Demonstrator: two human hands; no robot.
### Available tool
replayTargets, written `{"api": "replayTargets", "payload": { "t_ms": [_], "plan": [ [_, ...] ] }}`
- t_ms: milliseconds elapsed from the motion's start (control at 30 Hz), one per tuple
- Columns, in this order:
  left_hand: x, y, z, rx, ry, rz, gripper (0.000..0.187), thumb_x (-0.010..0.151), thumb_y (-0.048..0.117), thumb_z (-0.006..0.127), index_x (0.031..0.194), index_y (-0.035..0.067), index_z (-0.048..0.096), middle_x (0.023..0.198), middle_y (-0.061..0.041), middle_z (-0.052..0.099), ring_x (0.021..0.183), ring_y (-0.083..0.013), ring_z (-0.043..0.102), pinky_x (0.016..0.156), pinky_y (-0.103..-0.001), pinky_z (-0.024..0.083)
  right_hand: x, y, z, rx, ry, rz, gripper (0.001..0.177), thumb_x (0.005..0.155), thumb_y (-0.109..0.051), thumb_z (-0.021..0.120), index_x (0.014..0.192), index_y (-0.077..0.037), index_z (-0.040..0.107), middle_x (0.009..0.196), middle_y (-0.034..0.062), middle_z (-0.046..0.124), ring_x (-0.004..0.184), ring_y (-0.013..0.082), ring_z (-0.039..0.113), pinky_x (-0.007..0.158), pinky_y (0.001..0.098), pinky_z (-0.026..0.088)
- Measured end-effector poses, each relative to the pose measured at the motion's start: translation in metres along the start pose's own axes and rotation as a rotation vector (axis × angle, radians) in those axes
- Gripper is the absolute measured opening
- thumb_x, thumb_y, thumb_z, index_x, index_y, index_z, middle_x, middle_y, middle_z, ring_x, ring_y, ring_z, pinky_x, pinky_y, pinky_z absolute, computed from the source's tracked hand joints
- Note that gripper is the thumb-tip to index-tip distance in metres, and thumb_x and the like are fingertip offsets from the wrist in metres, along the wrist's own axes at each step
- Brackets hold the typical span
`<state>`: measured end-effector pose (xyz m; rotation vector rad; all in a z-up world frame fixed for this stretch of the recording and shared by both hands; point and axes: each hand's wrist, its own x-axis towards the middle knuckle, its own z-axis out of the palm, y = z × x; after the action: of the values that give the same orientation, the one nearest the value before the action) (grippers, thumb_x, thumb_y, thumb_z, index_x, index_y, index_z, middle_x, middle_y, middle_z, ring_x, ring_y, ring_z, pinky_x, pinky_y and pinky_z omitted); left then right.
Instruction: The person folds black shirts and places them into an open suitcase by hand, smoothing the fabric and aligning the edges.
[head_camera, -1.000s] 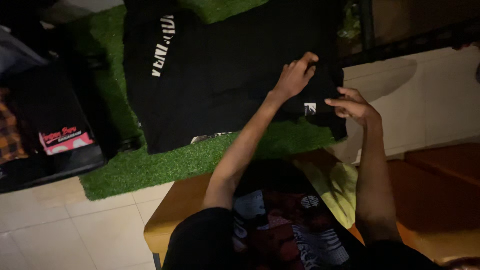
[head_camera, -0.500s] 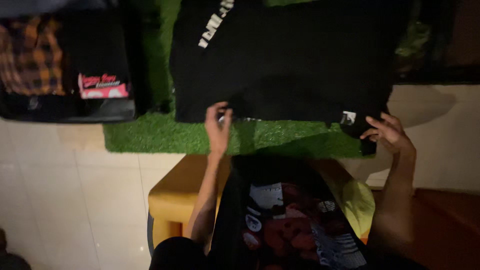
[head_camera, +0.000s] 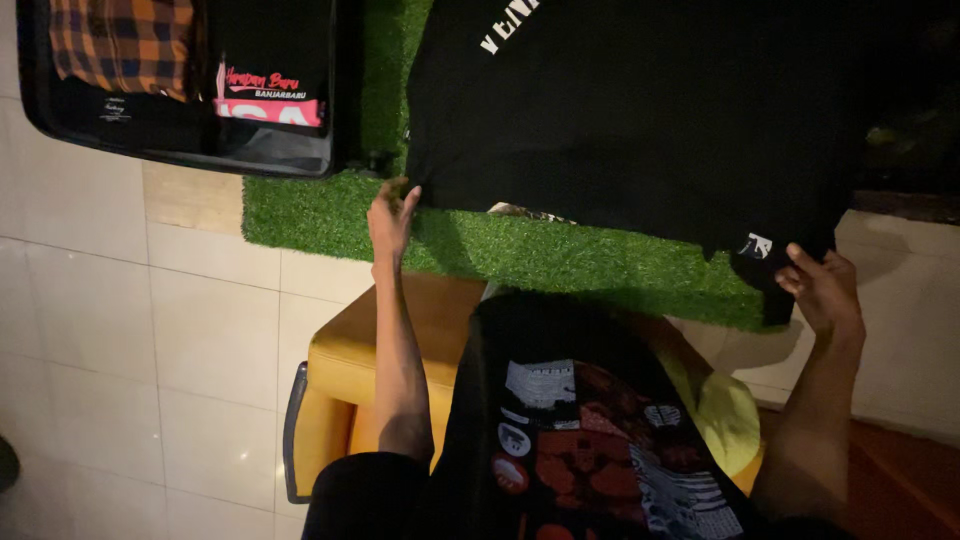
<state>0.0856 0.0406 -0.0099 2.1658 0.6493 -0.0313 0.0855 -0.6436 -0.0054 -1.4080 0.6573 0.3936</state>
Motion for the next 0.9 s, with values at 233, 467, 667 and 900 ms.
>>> {"api": "replayTargets", "payload": {
  "t_ms": [233, 467, 667, 900],
  "plan": [
    [0.022, -0.046, -0.014, -0.395, -0.256, -0.089, 0.019, 0.104, 0.026, 0.063, 0.103, 0.007, 0.067, 0.066, 0.003, 0.063, 0.051, -0.0048, 0.050, 0.046, -0.023, 0.037, -0.023, -0.023, 0.004, -0.007, -0.011, 0.000, 0.019, 0.106, -0.012, 0.073, 0.120, -0.004, 0.064, 0.107, 0.0046, 0.068, 0.082, 0.0156, 0.066, 0.071, 0.0311, 0.050],
    [0.031, -0.086, -0.024, -0.522, -0.411, -0.129, 0.019, 0.106, 0.024, 0.065, 0.109, 0.005, 0.063, 0.072, 0.005, 0.063, 0.061, -0.0031, 0.053, 0.056, -0.020, 0.041, -0.036, -0.032, 0.013, -0.286, 0.091, 0.141, 0.031, 0.099, -0.021, 0.075, 0.122, -0.003, 0.065, 0.111, 0.0079, 0.071, 0.088, 0.0183, 0.067, 0.079, 0.0347, 0.055],
    [0.032, -0.089, -0.021, -0.367, -0.431, -0.149, 0.022, 0.103, 0.023, 0.066, 0.112, 0.004, 0.066, 0.070, 0.001, 0.065, 0.058, -0.0039, 0.050, 0.054, -0.021, 0.039, -0.031, -0.030, 0.023, -0.314, 0.151, 0.192, 0.035, 0.096, -0.025, 0.077, 0.124, -0.007, 0.066, 0.115, 0.0048, 0.070, 0.090, 0.0194, 0.066, 0.079, 0.0379, 0.053],
    [0.021, -0.067, -0.037, -0.477, -0.444, -0.180, 0.022, 0.104, 0.025, 0.063, 0.110, 0.004, 0.064, 0.074, 0.000, 0.066, 0.058, -0.0049, 0.052, 0.053, -0.022, 0.041, -0.040, -0.029, 0.012, -0.342, 0.102, 0.150, 0.038, 0.095, -0.029, 0.078, 0.123, -0.006, 0.066, 0.111, 0.0080, 0.071, 0.090, 0.0186, 0.068, 0.078, 0.0360, 0.052]
  ]
}}
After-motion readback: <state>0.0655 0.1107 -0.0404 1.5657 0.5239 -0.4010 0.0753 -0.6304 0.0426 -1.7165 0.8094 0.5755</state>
